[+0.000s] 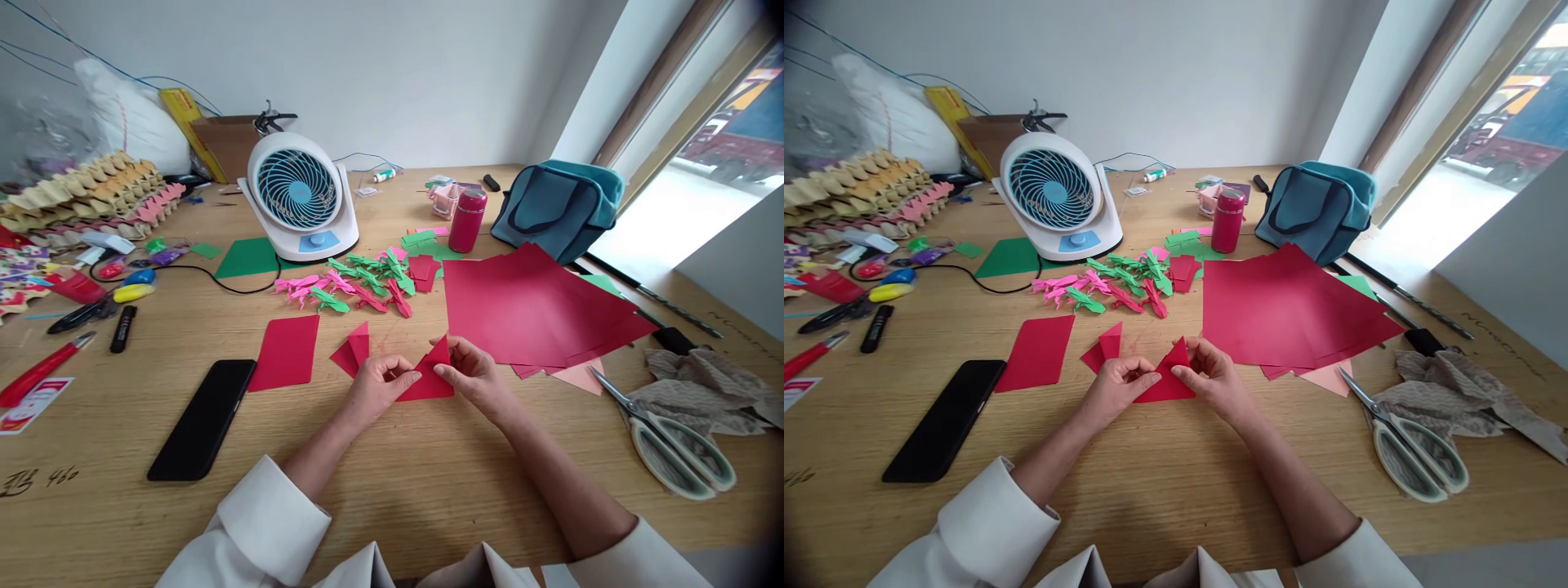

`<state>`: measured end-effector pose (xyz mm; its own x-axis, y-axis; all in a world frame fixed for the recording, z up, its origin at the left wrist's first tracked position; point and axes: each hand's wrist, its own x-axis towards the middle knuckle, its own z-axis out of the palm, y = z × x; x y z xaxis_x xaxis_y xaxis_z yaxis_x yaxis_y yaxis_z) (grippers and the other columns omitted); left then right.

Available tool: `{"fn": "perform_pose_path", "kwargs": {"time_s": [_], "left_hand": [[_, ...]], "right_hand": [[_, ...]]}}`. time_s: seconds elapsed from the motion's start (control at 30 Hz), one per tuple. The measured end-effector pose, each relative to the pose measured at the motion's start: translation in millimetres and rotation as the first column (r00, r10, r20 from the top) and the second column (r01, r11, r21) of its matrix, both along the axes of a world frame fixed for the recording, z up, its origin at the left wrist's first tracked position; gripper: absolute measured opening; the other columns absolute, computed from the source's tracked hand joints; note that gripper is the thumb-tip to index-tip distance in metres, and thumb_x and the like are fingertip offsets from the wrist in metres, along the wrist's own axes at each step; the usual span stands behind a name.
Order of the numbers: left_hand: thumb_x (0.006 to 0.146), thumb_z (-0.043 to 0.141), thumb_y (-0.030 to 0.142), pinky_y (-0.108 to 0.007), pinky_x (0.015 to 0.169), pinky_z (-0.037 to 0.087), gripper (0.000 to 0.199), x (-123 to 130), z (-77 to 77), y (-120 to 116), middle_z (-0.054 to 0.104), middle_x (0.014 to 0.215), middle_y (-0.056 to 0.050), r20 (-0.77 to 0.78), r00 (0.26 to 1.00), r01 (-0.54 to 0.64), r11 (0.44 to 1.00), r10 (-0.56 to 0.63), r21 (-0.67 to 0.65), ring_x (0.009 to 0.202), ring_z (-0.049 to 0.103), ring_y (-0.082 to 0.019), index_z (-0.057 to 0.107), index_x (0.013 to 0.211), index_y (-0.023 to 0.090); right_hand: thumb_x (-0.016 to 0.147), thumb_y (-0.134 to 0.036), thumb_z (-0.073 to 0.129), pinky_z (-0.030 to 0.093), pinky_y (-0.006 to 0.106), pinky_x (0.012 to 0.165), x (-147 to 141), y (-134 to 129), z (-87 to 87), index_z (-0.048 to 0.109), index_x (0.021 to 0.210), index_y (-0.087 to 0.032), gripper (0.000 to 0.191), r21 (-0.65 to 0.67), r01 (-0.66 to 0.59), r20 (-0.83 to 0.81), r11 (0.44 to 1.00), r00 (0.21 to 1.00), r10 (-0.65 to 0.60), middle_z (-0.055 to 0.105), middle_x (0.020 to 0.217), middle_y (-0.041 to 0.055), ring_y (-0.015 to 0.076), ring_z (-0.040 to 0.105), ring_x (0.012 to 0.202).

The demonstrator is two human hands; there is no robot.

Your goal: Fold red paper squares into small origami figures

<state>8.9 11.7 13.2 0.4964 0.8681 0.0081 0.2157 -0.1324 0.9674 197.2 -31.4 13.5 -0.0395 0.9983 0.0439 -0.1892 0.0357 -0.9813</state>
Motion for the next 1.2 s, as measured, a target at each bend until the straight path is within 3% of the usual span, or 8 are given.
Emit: {"fn": "perform_pose_path", "kwargs": {"time_s": [0.07,0.23,0.37,0.47,0.63,0.87,1.2], "left_hand": [[0.081,0.066,0.038,-0.022,0.060,0.039,0.026,-0.4,-1.3,1.7,0.060,0.066,0.001,0.024,0.999,-0.031,1.000,0.030,0.003,0.061,0.049,-0.010,0.067,0.074,0.013],[0.084,0.064,0.038,-0.022,0.059,0.039,0.026,-0.2,-4.1,-0.2,0.063,0.068,0.000,0.013,0.998,-0.068,0.993,0.067,0.092,0.062,0.050,-0.011,0.071,0.078,0.014],[0.088,0.061,0.037,-0.023,0.060,0.038,0.024,-0.1,-3.2,-6.2,0.062,0.071,-0.002,-0.032,0.994,-0.093,0.946,0.108,0.311,0.064,0.050,-0.012,0.072,0.082,0.016],[0.091,0.058,0.035,-0.023,0.061,0.037,0.023,-0.1,-1.0,-10.0,0.060,0.073,-0.003,-0.065,0.993,-0.065,0.918,0.098,0.392,0.063,0.049,-0.012,0.070,0.085,0.017],[0.093,0.055,0.031,-0.023,0.063,0.036,0.023,-0.1,1.2,-11.8,0.058,0.072,-0.002,-0.110,0.990,-0.032,0.905,0.087,0.425,0.065,0.050,-0.012,0.067,0.079,0.017],[0.094,0.053,0.030,-0.023,0.063,0.037,0.024,-0.3,2.1,-11.9,0.058,0.071,-0.002,-0.132,0.988,-0.008,0.895,0.074,0.446,0.065,0.051,-0.012,0.065,0.078,0.016],[0.095,0.052,0.021,-0.022,0.066,0.038,0.022,1.3,0.7,-13.0,0.055,0.072,0.000,-0.146,0.989,0.090,0.871,-0.021,0.482,0.068,0.051,-0.011,0.059,0.074,0.017]], "right_hand": [[0.073,-0.045,0.078,0.050,0.032,0.076,-2.0,0.1,0.8,0.066,0.094,-0.023,0.033,-0.030,-0.042,-0.023,0.999,0.999,0.042,0.068,0.091,0.0030,0.0185,0.061,0.083],[0.068,-0.053,0.079,0.051,0.033,0.068,-6.2,0.8,-4.6,0.066,0.081,-0.022,0.036,-0.119,-0.003,0.006,0.993,1.000,0.004,0.066,0.075,0.0010,0.0185,0.060,0.071],[0.073,-0.053,0.074,0.050,0.032,0.069,-6.0,1.1,-12.9,0.068,0.088,-0.022,0.034,-0.060,0.006,0.110,0.998,0.994,0.001,0.065,0.079,0.0020,0.0197,0.059,0.076],[0.079,-0.050,0.070,0.049,0.032,0.070,-5.0,0.4,-16.5,0.069,0.094,-0.022,0.031,-0.022,-0.005,0.185,1.000,0.983,0.009,0.066,0.084,0.0031,0.0199,0.058,0.077],[0.079,-0.048,0.071,0.049,0.032,0.069,-5.1,-0.9,-17.0,0.070,0.093,-0.022,0.030,0.001,0.024,0.213,1.000,0.977,-0.024,0.066,0.085,0.0037,0.0203,0.058,0.078],[0.077,-0.048,0.072,0.049,0.032,0.072,-9.0,-1.4,-11.8,0.063,0.073,-0.022,0.028,0.003,0.022,0.174,1.000,0.985,-0.022,0.062,0.076,0.0018,0.0212,0.058,0.082],[0.078,-0.046,0.072,0.049,0.032,0.075,-11.0,-1.7,-17.2,0.068,0.088,-0.023,0.025,0.041,0.017,0.134,0.999,0.991,-0.022,0.059,0.071,-0.0006,0.0198,0.059,0.078]]}}
